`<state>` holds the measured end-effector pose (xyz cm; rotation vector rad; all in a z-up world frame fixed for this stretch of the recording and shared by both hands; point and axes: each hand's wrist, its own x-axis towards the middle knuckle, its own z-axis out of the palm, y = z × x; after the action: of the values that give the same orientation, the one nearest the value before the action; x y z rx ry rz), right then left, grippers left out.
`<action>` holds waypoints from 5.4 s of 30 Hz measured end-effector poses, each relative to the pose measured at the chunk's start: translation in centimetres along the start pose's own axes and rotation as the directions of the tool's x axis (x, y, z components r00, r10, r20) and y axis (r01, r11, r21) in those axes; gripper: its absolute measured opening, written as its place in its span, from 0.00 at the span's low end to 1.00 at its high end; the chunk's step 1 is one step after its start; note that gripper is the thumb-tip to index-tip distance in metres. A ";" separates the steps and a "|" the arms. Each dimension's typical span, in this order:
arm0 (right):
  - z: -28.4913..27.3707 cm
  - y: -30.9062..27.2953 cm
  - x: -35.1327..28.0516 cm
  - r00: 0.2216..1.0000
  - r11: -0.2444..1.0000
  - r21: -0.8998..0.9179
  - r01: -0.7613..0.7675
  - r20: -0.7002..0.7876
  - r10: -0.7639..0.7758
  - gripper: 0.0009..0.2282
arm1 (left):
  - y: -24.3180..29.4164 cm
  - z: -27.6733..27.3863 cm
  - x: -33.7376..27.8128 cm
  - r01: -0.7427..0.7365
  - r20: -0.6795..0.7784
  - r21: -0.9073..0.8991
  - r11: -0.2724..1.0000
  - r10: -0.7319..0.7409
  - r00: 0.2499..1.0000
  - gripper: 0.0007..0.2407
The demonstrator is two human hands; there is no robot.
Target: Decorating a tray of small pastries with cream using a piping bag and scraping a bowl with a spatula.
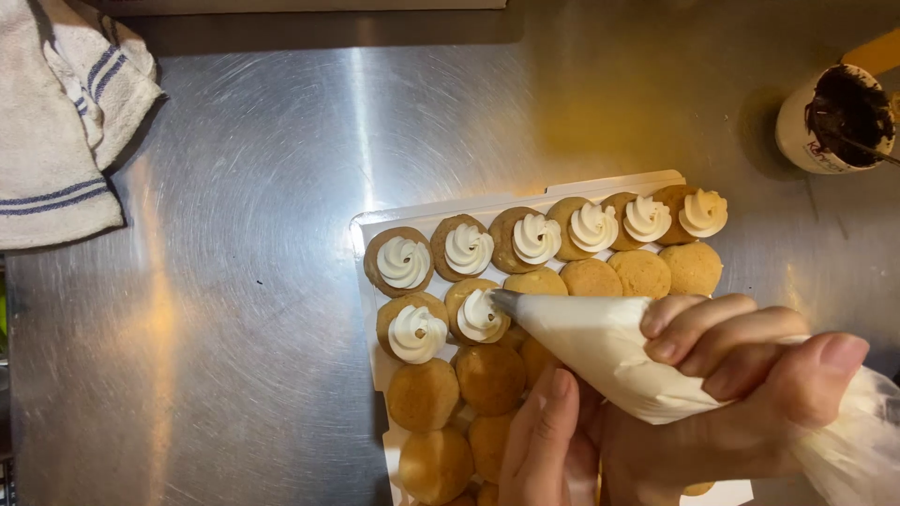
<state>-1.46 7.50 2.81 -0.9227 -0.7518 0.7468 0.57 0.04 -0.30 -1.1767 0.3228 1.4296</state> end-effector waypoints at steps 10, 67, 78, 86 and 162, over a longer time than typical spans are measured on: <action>-8.0 -1.4 2.8 0.984 0.980 -0.200 0.015 -0.168 -0.050 0.17 | -7.0 0.4 3.1 0.462 0.589 -0.335 0.821 -0.200 0.783 0.10; -4.6 -1.4 1.9 0.929 0.880 -0.476 -0.007 -0.329 -0.171 0.22 | -3.8 -0.4 0.7 -0.076 -0.150 0.385 0.920 0.144 0.978 0.23; -3.5 -0.5 3.4 0.953 0.923 -0.382 0.039 -0.263 -0.149 0.20 | -4.7 -1.8 1.7 -0.088 0.022 0.451 0.888 0.087 0.996 0.25; -14.7 -1.3 5.9 0.989 0.995 -0.037 0.095 -0.111 -0.098 0.13 | -6.4 -1.9 1.6 -0.128 0.212 0.491 0.862 0.024 0.977 0.27; -16.6 -2.0 8.6 0.969 0.826 -0.507 0.246 0.155 -0.194 0.12 | -12.5 -4.6 5.0 -0.229 0.537 0.443 0.867 -0.052 0.842 0.22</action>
<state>17.16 6.89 -0.01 -1.2699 -1.1631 0.3800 14.50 2.76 -0.94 -0.3175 0.3245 1.5726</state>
